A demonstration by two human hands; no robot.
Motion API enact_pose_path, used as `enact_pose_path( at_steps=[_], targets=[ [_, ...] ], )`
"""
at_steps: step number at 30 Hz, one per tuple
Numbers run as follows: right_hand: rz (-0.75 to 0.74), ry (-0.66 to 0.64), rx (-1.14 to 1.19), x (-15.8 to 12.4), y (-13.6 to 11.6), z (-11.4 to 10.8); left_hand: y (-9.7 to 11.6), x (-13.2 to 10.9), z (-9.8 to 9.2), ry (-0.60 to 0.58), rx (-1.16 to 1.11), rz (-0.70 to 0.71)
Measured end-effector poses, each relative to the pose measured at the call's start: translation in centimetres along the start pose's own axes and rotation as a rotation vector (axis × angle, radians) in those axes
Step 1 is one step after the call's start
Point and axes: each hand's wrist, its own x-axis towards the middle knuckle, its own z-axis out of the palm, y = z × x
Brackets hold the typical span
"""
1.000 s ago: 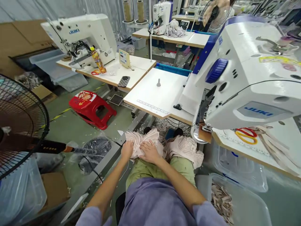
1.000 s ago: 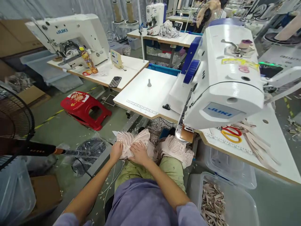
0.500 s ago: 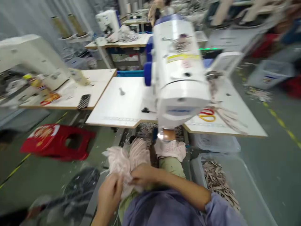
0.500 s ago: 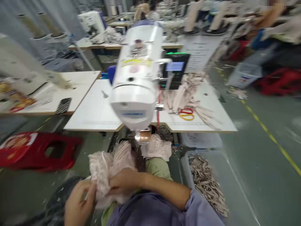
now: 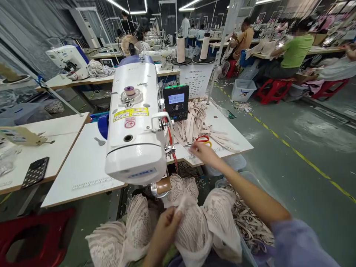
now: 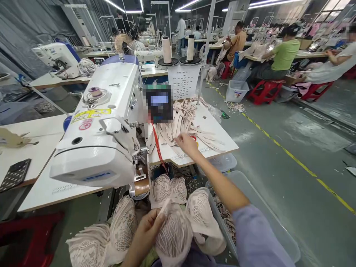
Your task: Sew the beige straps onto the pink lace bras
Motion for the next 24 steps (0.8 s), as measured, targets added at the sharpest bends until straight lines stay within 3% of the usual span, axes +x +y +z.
enact_pose_path(
  at_steps=[2, 4, 6, 9, 13, 17, 21, 24],
  targets=[
    [0.102, 0.14, -0.006, 4.2, 0.1, -0.4, 0.5, -0.4, 0.8, -0.03, 0.096, 0.05],
    [0.165, 0.224, 0.025, 7.0, 0.1, -0.4, 0.8, -1.0, 1.0, 0.043, 0.141, 0.116],
    [0.18, 0.283, 0.094, 8.2, 0.1, -0.2, 0.8, -1.5, 0.7, 0.156, 0.149, 0.153],
    [0.137, 0.353, 0.248, 7.7, 0.0, -0.2, 0.5, -1.6, 0.0, 0.25, 0.149, 0.164],
    [0.049, 0.271, 0.464, 3.2, -0.5, -0.2, 1.1, -1.1, -0.9, 0.259, 0.204, 0.287],
    [-0.026, 0.064, 0.716, -5.0, -1.8, 0.9, 3.2, -1.4, -1.2, 0.206, 0.308, 0.456],
    [-0.03, -0.168, 0.959, -12.9, -2.9, 2.5, 5.1, -1.8, -0.3, 0.079, 0.347, 0.43],
    [0.022, -0.29, 0.94, -15.1, -3.0, 3.2, 6.2, -1.6, 0.8, 0.02, 0.32, 0.359]
  ],
)
